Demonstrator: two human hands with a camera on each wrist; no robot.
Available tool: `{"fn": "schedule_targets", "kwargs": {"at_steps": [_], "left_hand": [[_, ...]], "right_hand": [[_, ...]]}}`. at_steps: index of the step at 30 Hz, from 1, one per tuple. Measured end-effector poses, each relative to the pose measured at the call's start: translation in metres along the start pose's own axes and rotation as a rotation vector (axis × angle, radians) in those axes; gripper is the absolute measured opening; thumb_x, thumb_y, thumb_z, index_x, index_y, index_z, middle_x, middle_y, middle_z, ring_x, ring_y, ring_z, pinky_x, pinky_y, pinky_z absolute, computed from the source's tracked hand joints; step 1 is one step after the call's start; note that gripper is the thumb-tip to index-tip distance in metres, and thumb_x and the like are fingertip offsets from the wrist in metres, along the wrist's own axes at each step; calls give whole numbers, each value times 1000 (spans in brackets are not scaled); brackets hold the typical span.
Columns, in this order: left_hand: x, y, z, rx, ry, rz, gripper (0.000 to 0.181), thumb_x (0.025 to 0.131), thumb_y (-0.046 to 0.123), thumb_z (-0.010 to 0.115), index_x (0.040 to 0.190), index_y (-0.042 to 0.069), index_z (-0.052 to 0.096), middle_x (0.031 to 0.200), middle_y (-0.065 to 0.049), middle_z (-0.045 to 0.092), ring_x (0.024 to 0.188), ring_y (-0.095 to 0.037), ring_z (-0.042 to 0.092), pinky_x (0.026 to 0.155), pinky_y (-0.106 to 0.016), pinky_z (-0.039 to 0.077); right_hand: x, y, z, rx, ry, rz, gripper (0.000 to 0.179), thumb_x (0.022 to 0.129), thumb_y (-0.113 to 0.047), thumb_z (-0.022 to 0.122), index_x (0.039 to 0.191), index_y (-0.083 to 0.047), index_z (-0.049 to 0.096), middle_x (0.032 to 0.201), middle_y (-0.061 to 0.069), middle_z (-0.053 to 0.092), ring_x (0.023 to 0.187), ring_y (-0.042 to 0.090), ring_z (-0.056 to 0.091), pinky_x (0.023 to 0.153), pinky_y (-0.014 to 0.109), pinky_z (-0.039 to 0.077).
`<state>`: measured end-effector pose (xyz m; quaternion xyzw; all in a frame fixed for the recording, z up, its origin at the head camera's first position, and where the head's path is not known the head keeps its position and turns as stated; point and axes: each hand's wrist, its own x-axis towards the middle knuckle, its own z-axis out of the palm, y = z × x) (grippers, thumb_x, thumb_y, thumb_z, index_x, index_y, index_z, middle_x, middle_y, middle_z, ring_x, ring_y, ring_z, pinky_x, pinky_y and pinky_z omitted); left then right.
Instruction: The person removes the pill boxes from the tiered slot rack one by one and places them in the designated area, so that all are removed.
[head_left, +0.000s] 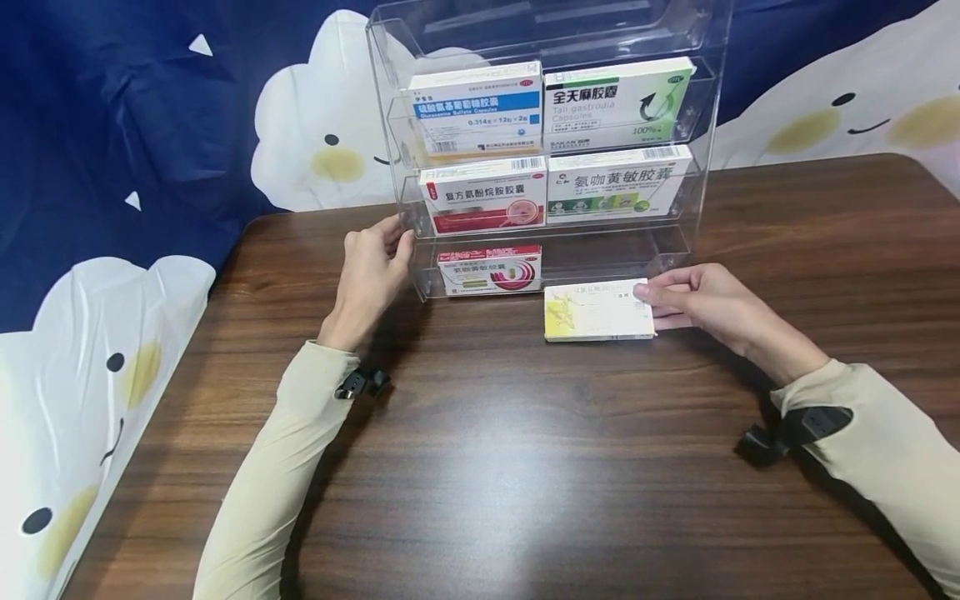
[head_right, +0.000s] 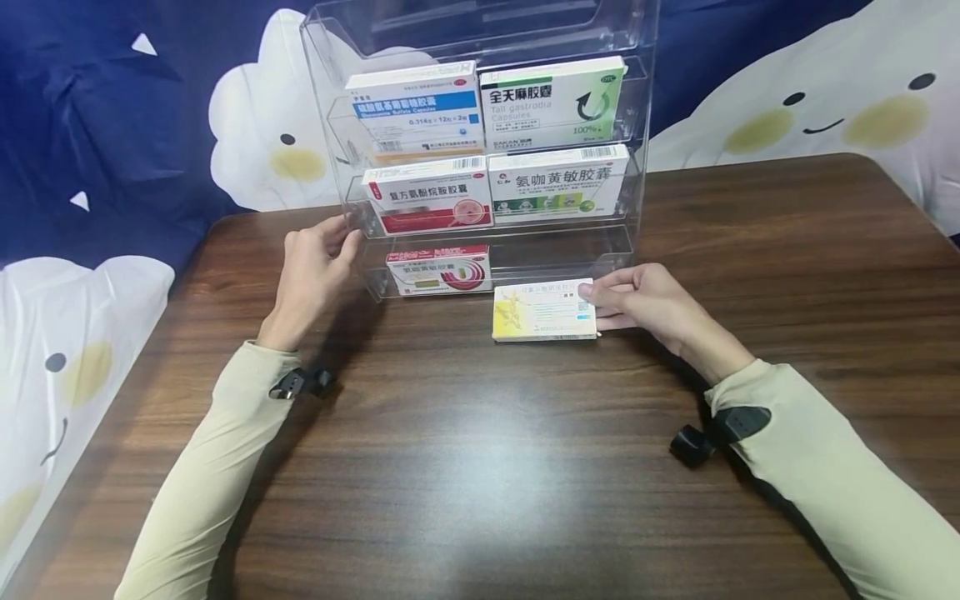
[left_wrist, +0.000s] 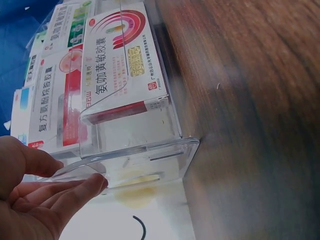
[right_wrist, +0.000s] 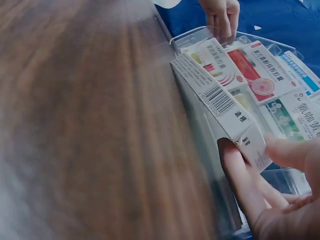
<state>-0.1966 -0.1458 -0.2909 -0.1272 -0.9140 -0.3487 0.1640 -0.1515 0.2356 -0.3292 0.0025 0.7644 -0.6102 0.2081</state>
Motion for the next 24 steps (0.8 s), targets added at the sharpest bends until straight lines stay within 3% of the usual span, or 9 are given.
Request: {"fn": "schedule_targets", "kwargs": {"at_steps": [10, 12, 14, 16, 19, 22, 24], "left_hand": [[-1, -1, 0, 9, 9, 18, 29, 95, 6, 55, 119, -9, 62, 111, -21, 66, 103, -24, 66, 85, -37, 54], [0, -2, 0, 8, 8, 24, 30, 95, 6, 55, 119, -9, 62, 111, -21, 66, 103, -24, 66, 85, -37, 54], [0, -2, 1, 1, 5, 27, 30, 95, 6, 55, 120, -10, 62, 112, -22, 66, 103, -25, 65, 86, -36, 53], [0, -2, 2, -3, 1, 26, 30, 95, 6, 55, 120, -10, 61, 113, -22, 66, 104, -25, 65, 87, -36, 53], [1, -2, 2, -4, 4, 25, 30, 95, 5, 55, 120, -10, 62, 113, -22, 66, 104, -25, 65, 87, -36, 53], [1, -2, 2, -5, 5, 26, 29, 95, 5, 55, 120, -9, 62, 113, -22, 65, 105, -25, 65, 88, -37, 52], [1, -2, 2, -6, 5, 27, 29, 95, 5, 56, 120, -9, 62, 114, -22, 65, 105, -25, 65, 88, -37, 52]], "right_hand": [[1, 0, 8, 16, 21, 59, 57, 97, -24, 59, 130, 19, 39, 85, -7, 68, 78, 4, 66, 74, 24, 56], [-2, -3, 9, -24, 33, 53, 61, 97, -26, 57, 134, 18, 38, 93, -5, 66, 80, 1, 64, 75, 23, 55], [-6, -7, 12, -84, 42, 33, 62, 98, -28, 57, 136, 18, 37, 105, 7, 66, 83, -1, 63, 77, 22, 54], [-12, -11, 14, -212, 62, 6, 65, 97, -32, 57, 137, 16, 38, 115, 19, 64, 87, 0, 63, 77, 22, 54], [-20, -18, 20, -483, 101, -57, 69, 95, -39, 58, 138, 12, 41, 127, 27, 58, 100, 17, 66, 88, 37, 52], [-26, -21, 27, -739, 154, -145, 68, 93, -40, 62, 137, 8, 45, 119, 28, 62, 103, 34, 64, 87, 49, 48], [-29, -21, 32, -832, 191, -238, 60, 91, -32, 67, 134, 7, 49, 116, 29, 63, 101, 39, 63, 84, 55, 47]]}}
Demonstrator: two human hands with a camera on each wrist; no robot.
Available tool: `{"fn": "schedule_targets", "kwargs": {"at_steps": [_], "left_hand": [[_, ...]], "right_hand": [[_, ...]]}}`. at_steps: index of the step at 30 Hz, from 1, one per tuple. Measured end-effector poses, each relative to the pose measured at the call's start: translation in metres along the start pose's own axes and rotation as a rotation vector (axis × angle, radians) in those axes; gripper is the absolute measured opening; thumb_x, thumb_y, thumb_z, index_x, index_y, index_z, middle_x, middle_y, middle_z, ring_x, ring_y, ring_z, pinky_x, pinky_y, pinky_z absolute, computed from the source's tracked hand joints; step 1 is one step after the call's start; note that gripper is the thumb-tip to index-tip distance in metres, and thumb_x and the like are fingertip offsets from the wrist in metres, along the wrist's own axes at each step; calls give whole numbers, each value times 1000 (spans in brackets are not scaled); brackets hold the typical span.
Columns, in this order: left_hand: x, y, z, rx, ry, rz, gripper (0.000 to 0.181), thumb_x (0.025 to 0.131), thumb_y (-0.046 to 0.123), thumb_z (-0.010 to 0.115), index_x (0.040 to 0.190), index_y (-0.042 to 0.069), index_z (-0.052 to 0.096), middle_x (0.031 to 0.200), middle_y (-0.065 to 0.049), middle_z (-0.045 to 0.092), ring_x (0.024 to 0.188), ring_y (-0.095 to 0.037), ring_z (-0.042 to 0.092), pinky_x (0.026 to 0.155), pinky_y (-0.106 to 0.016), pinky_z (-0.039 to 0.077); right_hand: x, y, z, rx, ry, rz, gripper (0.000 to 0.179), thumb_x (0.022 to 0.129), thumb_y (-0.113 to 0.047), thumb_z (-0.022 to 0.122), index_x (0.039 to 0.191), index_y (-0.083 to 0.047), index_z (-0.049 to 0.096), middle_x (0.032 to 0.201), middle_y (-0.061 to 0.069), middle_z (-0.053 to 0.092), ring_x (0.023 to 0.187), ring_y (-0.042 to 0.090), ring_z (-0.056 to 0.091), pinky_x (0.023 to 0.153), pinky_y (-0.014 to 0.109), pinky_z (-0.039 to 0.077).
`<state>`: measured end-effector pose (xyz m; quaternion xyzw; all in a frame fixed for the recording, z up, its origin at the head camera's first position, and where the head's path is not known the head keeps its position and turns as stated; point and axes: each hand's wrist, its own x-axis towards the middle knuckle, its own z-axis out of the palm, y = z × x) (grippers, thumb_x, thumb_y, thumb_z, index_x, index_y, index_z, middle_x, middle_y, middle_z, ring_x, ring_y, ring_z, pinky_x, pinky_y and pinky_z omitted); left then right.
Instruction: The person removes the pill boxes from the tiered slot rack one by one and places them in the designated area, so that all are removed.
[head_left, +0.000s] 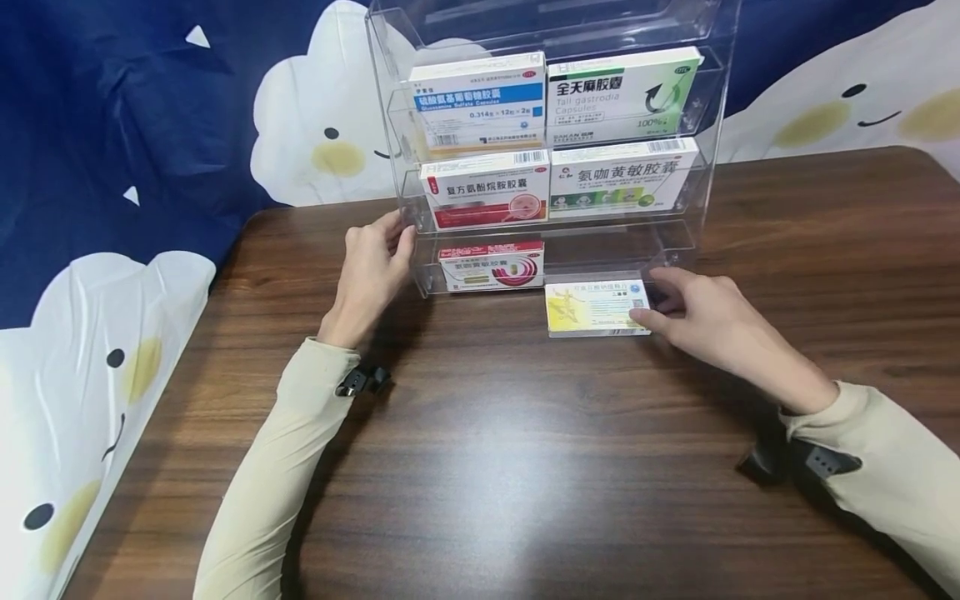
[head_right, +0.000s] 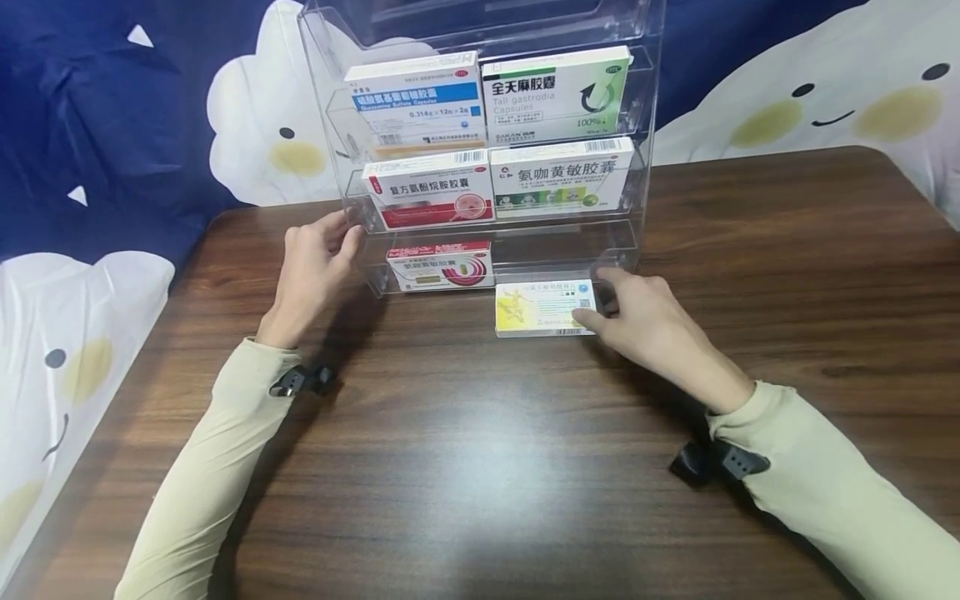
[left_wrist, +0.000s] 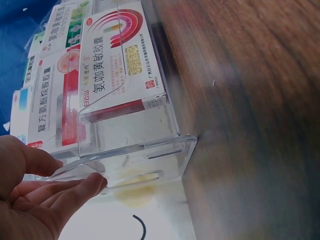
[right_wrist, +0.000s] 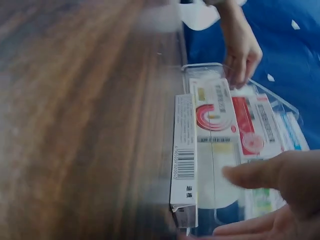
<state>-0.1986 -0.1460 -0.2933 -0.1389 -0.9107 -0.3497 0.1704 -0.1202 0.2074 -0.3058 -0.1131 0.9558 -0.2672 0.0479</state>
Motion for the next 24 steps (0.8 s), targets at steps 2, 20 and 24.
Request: {"fn": "schedule_targets", "kwargs": {"at_steps": [2, 20, 24], "left_hand": [[0, 0, 0, 0, 2, 3, 29, 95, 5, 55, 120, -9, 62, 113, -22, 65, 105, -25, 65, 88, -37, 52], [-1, -1, 1, -7, 1, 1, 31, 95, 5, 55, 121, -11, 60, 114, -22, 65, 106, -26, 64, 88, -34, 52], [-1, -1, 0, -3, 5, 7, 31, 95, 5, 55, 121, -11, 60, 114, -23, 65, 105, -26, 64, 88, -35, 52]], "right_hand": [[-2, -3, 4, -67, 76, -118, 53, 86, -22, 73, 127, 7, 54, 111, 29, 63, 96, 39, 62, 78, 55, 48], [8, 3, 22, -193, 139, -643, 39, 65, 18, 73, 102, 5, 70, 108, 22, 66, 99, 39, 63, 85, 52, 51], [9, 2, 21, -200, 128, -628, 38, 66, 16, 74, 102, 5, 70, 109, 23, 66, 100, 40, 63, 86, 53, 50]]}}
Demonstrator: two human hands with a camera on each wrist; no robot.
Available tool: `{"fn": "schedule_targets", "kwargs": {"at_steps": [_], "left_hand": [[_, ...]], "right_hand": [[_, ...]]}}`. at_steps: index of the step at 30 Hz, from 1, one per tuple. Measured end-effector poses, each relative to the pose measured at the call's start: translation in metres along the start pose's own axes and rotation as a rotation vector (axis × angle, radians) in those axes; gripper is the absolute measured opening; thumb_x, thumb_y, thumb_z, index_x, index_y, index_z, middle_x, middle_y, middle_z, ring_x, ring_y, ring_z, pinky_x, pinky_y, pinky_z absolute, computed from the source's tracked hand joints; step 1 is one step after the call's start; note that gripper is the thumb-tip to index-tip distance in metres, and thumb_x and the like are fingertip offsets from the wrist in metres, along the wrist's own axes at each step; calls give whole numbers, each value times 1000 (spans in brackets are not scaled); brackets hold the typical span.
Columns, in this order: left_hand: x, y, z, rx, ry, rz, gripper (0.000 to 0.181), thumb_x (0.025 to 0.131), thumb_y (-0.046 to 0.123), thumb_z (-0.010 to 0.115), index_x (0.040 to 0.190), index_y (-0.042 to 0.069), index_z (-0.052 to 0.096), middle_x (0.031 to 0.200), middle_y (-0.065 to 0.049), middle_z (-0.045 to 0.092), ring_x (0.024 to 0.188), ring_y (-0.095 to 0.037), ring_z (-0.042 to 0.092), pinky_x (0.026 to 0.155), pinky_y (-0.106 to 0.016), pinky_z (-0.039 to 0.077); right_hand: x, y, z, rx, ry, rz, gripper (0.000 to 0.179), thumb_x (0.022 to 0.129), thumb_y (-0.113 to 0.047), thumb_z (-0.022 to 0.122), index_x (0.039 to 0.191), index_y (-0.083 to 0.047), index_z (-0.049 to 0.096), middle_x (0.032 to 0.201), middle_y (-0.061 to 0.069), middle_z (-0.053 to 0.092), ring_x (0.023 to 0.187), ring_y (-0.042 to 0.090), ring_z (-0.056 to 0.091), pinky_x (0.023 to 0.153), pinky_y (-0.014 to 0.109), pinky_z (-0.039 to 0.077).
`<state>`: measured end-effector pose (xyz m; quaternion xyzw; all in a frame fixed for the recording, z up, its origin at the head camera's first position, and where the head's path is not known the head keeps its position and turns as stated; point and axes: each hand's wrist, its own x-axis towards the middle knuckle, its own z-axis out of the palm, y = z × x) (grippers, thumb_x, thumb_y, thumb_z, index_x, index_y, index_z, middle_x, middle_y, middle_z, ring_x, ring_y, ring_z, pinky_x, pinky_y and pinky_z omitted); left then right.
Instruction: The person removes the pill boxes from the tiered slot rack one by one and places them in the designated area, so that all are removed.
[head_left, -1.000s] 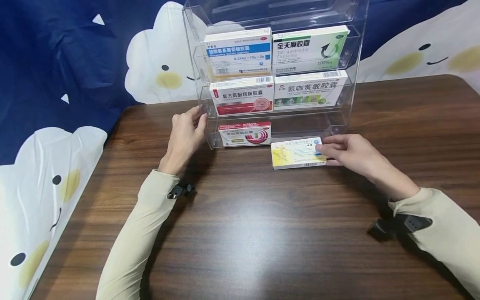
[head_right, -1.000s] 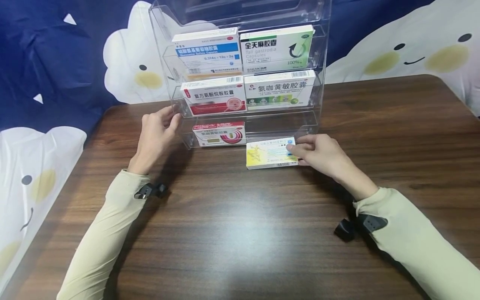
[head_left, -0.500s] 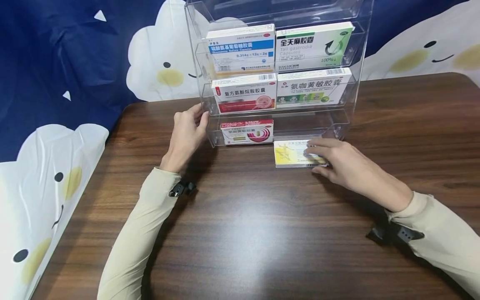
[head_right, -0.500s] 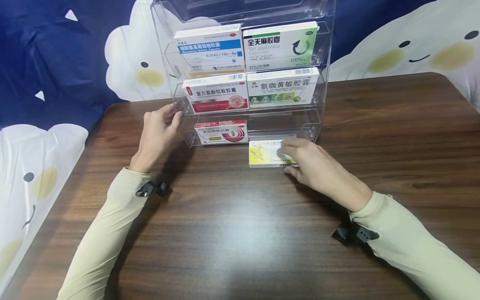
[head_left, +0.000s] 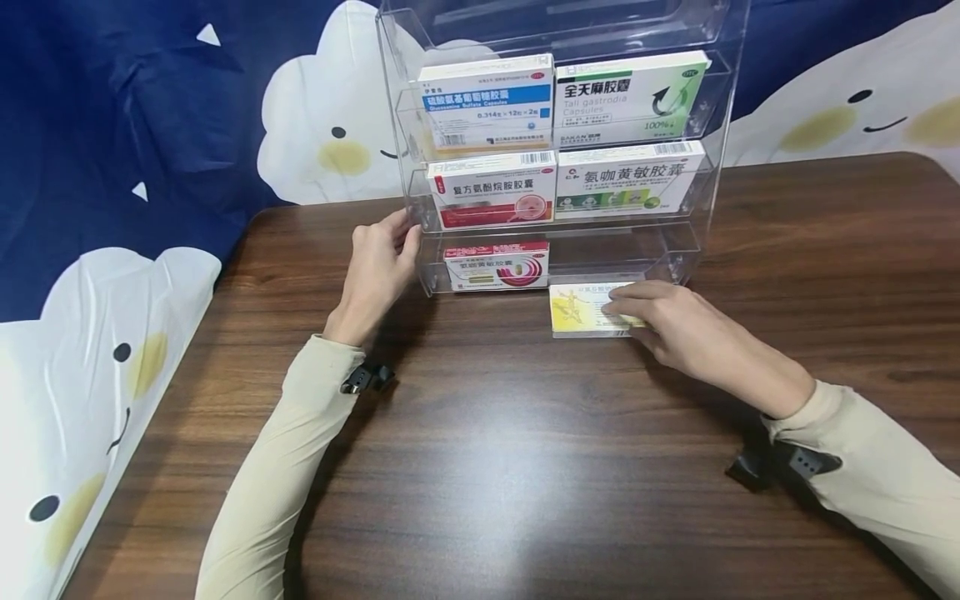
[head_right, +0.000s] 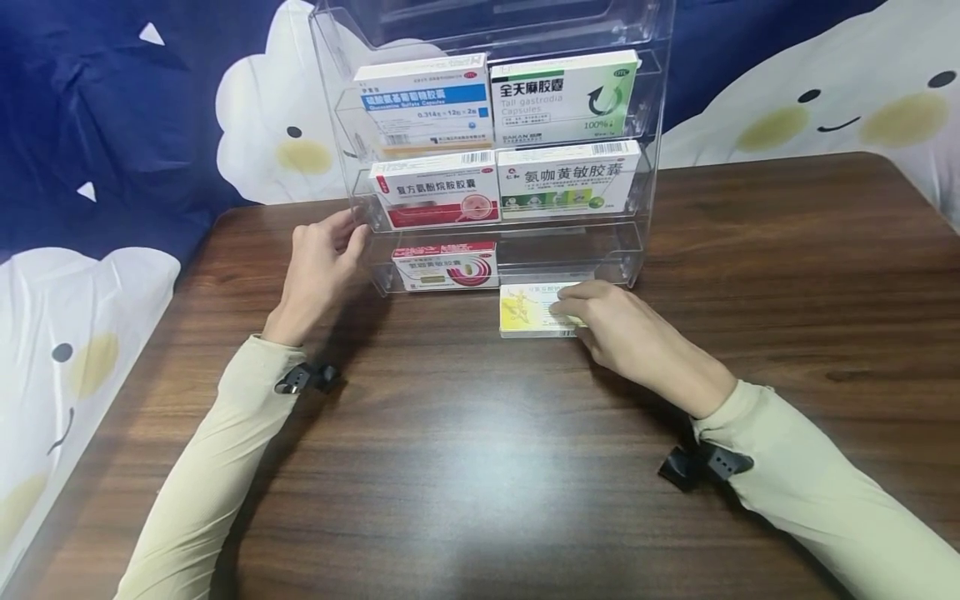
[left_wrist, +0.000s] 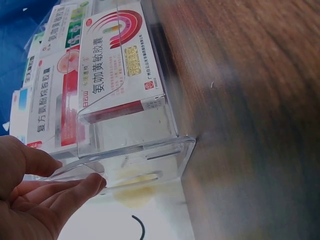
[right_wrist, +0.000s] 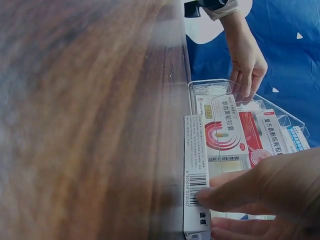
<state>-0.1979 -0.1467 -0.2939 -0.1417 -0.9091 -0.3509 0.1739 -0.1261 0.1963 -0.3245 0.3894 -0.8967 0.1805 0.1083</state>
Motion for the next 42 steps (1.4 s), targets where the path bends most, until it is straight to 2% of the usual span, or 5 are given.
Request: {"fn": "schedule_targets", "kwargs": {"at_steps": [4, 16, 23, 28, 42], "left_hand": [[-1, -1, 0, 7, 4, 3, 30, 95, 5, 55, 120, -11, 61, 113, -22, 65, 105, -26, 65, 87, -36, 53], [-2, -3, 0, 10, 2, 6, 30, 95, 5, 55, 119, -11, 61, 112, -23, 65, 104, -27, 65, 87, -37, 53], [-2, -4, 2, 6, 9, 9, 29, 95, 4, 55, 118, -11, 62, 111, -22, 66, 103, -27, 66, 87, -36, 53], [-2, -4, 3, -2, 20, 23, 28, 94, 4, 55, 117, -11, 63, 108, -22, 67, 100, -27, 67, 85, -37, 54], [-1, -4, 1, 21, 33, 63, 25, 94, 4, 55, 112, -9, 65, 103, -21, 69, 95, -26, 69, 79, -38, 55]], "right_hand": [[5, -2, -2, 32, 7, 22, 35, 71, 11, 75, 105, 7, 69, 108, 23, 67, 100, 40, 63, 86, 52, 51], [54, -5, -2, 197, 205, 243, 25, 83, -4, 73, 107, 4, 70, 101, 18, 71, 92, 31, 68, 84, 45, 52], [81, -5, 13, 280, 172, 395, 27, 84, -9, 74, 107, 5, 70, 101, 20, 71, 87, 30, 71, 78, 39, 56], [89, -5, 21, 248, 140, 481, 30, 84, -17, 75, 106, 2, 71, 99, 17, 72, 83, 29, 70, 78, 41, 54], [92, -3, 28, 338, 131, 560, 30, 82, -21, 78, 102, 1, 72, 93, 15, 73, 79, 27, 71, 74, 38, 55]]}}
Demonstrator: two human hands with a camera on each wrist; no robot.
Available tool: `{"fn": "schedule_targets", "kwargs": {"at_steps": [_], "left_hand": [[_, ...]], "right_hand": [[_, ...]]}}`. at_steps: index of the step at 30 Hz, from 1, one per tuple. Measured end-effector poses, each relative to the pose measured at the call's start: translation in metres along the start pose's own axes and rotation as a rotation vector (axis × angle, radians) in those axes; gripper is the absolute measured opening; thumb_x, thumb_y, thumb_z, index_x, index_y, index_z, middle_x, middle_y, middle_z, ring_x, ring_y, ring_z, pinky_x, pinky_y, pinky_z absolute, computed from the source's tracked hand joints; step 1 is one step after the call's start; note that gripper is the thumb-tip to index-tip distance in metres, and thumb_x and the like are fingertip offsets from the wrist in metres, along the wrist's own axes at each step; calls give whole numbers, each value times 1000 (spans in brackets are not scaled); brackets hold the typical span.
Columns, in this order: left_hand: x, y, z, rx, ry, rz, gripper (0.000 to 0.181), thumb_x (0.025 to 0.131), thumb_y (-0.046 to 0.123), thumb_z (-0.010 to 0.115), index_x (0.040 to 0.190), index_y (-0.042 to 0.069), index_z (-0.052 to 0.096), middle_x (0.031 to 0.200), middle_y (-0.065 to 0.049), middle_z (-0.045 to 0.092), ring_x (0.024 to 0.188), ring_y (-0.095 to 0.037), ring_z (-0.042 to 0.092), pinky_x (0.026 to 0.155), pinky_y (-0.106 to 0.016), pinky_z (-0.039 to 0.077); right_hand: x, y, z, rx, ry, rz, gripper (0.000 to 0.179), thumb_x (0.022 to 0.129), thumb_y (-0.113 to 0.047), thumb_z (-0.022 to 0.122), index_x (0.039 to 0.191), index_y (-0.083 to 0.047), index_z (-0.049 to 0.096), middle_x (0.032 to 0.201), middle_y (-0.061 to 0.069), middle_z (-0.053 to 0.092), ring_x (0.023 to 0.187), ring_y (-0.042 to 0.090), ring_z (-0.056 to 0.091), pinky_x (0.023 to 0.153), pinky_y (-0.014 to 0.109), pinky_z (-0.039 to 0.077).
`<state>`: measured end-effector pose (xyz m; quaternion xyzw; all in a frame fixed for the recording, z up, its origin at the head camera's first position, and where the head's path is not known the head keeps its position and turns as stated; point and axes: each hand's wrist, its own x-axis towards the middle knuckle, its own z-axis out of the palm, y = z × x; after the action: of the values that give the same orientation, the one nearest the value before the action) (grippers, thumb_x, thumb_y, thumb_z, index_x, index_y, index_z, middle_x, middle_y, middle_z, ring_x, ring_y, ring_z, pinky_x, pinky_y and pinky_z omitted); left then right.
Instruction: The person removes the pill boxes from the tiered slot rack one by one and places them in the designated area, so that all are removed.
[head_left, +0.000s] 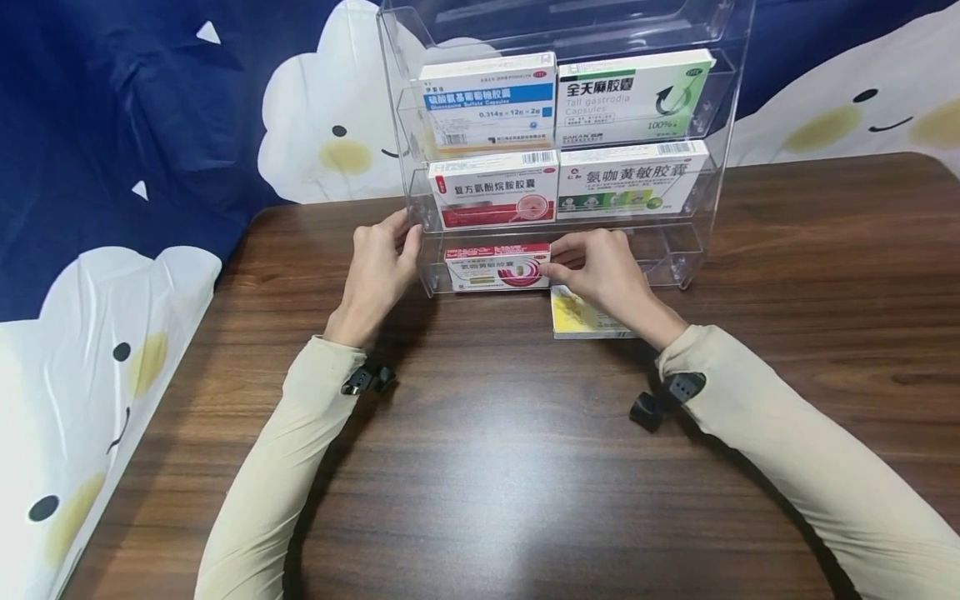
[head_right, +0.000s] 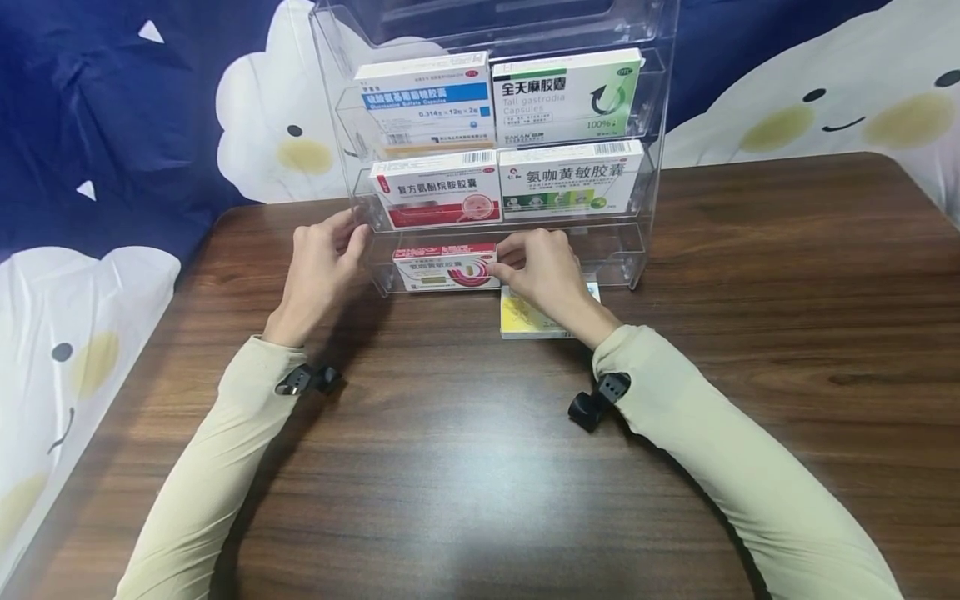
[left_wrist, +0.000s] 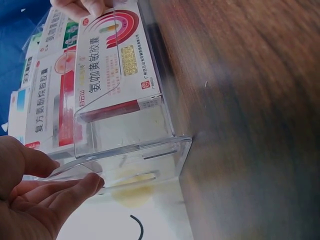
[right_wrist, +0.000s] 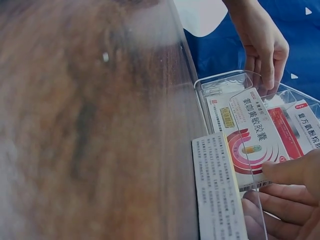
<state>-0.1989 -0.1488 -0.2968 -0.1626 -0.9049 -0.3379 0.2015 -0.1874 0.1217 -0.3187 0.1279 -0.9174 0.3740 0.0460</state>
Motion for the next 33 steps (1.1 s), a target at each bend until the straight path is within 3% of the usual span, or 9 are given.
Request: {"fn": "schedule_targets", "kwargs": {"at_steps": [14, 20, 27, 33], "left_hand": [[0, 3, -2, -6, -4, -7, 25, 94, 4, 54, 113, -9, 65, 105, -20, 69, 96, -25, 68, 80, -37, 55], [0, 1, 0, 1, -4, 0, 24, 95, 4, 54, 112, -8, 66, 104, -20, 70, 92, -24, 69, 77, -37, 56], [0, 1, 0, -3, -5, -9, 25, 94, 3, 54, 113, -9, 65, 105, -20, 69, 96, -25, 68, 80, -37, 55], [0, 1, 1, -12, -7, -17, 25, 94, 3, 54, 113, -9, 65, 106, -21, 69, 97, -26, 68, 81, -37, 55]], "right_hand": [[-1, 1, 0, 94, 36, -57, 21, 86, -14, 73, 98, 2, 68, 95, 18, 72, 83, 30, 70, 79, 39, 55], [-5, 1, 2, 98, 134, -104, 15, 86, -11, 72, 96, 1, 69, 97, 17, 72, 78, 27, 67, 74, 34, 52], [-5, 2, 1, 123, 219, -137, 18, 84, -9, 74, 98, 2, 72, 95, 17, 72, 85, 29, 71, 76, 37, 53], [-4, 2, 0, 157, 233, -136, 17, 84, -6, 73, 99, 3, 71, 94, 17, 72, 82, 27, 72, 70, 20, 54]]}}
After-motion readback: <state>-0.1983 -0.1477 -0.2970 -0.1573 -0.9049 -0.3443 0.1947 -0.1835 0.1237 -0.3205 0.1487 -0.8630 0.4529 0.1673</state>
